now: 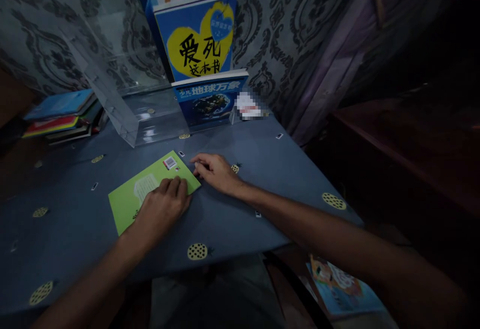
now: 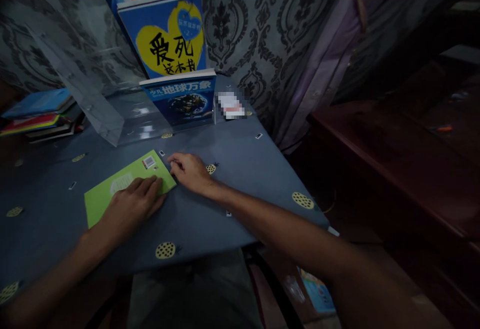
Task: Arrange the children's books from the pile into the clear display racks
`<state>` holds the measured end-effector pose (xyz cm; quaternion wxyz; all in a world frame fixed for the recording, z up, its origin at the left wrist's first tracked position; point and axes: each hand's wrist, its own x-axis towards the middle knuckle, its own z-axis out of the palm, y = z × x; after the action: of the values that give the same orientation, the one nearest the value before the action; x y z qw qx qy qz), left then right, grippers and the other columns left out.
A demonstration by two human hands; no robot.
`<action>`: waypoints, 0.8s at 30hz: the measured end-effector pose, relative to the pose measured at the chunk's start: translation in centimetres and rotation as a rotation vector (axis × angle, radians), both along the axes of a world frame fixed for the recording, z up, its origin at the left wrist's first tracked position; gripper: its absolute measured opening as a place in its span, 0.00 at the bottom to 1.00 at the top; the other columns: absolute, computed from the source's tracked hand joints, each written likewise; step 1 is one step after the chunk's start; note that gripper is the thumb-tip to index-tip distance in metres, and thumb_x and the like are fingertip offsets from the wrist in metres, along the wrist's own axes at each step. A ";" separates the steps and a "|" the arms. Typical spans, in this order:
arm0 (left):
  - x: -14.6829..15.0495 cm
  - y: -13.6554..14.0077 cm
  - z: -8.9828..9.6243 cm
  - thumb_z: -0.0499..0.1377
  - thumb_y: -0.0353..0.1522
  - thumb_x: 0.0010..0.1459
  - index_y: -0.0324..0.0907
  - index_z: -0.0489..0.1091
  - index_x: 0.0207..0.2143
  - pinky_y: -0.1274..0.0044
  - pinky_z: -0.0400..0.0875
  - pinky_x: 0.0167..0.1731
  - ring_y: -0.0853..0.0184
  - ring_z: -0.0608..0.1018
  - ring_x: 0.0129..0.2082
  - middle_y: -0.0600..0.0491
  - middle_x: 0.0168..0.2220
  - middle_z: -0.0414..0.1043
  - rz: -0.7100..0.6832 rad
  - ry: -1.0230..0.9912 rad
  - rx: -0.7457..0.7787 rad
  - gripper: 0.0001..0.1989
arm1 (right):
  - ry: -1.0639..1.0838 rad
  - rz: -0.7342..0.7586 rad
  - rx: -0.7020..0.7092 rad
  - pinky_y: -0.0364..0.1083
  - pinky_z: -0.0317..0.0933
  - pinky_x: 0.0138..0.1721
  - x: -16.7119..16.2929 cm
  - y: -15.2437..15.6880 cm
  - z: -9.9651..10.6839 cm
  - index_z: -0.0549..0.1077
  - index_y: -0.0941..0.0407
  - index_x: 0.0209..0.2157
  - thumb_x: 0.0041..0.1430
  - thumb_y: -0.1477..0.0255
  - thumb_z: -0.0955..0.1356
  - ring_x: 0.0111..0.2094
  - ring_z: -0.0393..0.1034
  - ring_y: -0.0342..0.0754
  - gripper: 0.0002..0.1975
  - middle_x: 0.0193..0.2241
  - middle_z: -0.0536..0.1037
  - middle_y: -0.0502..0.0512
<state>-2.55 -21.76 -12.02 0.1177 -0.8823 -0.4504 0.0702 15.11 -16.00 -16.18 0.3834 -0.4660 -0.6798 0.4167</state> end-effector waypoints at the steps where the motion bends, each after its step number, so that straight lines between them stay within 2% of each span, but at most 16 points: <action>1: 0.1 -0.1 0.2 0.54 0.31 0.68 0.37 0.74 0.48 0.72 0.78 0.31 0.55 0.79 0.45 0.41 0.47 0.79 -0.001 0.020 0.006 0.12 | 0.001 0.005 0.003 0.43 0.69 0.37 0.1 0.0 0.0 0.78 0.59 0.45 0.63 0.81 0.63 0.30 0.77 0.44 0.14 0.30 0.82 0.51; 5: 0.1 -0.6 0.2 0.55 0.29 0.67 0.39 0.76 0.46 0.73 0.76 0.28 0.56 0.81 0.43 0.45 0.47 0.80 -0.002 0.017 0.068 0.11 | 0.002 0.020 0.016 0.43 0.68 0.37 0.3 0.0 0.1 0.78 0.58 0.44 0.63 0.81 0.64 0.32 0.76 0.44 0.13 0.31 0.82 0.51; 9: -0.2 -0.7 -0.1 0.58 0.30 0.66 0.41 0.77 0.44 0.72 0.76 0.29 0.57 0.82 0.42 0.47 0.46 0.82 -0.002 -0.062 0.103 0.09 | -0.012 0.031 0.022 0.42 0.66 0.36 0.5 0.0 0.1 0.78 0.58 0.44 0.64 0.81 0.64 0.31 0.75 0.43 0.13 0.30 0.81 0.51; 14: -0.2 -0.8 0.1 0.58 0.32 0.67 0.43 0.79 0.41 0.71 0.75 0.30 0.58 0.83 0.40 0.50 0.45 0.82 0.023 -0.119 0.095 0.08 | -0.038 0.030 0.040 0.43 0.65 0.36 0.6 -0.4 0.0 0.79 0.58 0.44 0.64 0.81 0.65 0.32 0.74 0.43 0.13 0.33 0.82 0.52; 18: 0.1 -0.9 0.3 0.58 0.31 0.67 0.43 0.78 0.42 0.72 0.73 0.31 0.58 0.83 0.41 0.50 0.46 0.82 0.048 -0.097 0.076 0.09 | -0.039 0.028 0.062 0.42 0.64 0.36 0.8 -0.8 0.0 0.79 0.58 0.43 0.63 0.81 0.65 0.31 0.74 0.43 0.12 0.32 0.82 0.51; 24: 0.1 -0.9 0.7 0.56 0.30 0.68 0.42 0.77 0.41 0.73 0.70 0.30 0.59 0.82 0.39 0.50 0.43 0.82 0.047 -0.093 0.067 0.09 | 0.028 0.074 0.011 0.42 0.65 0.37 1.9 -1.7 0.4 0.78 0.59 0.45 0.63 0.81 0.65 0.31 0.75 0.43 0.13 0.30 0.82 0.51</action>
<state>-2.48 -22.66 -11.35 0.1244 -0.8694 -0.4778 0.0166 16.98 -17.65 -15.81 0.3800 -0.4323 -0.6935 0.4333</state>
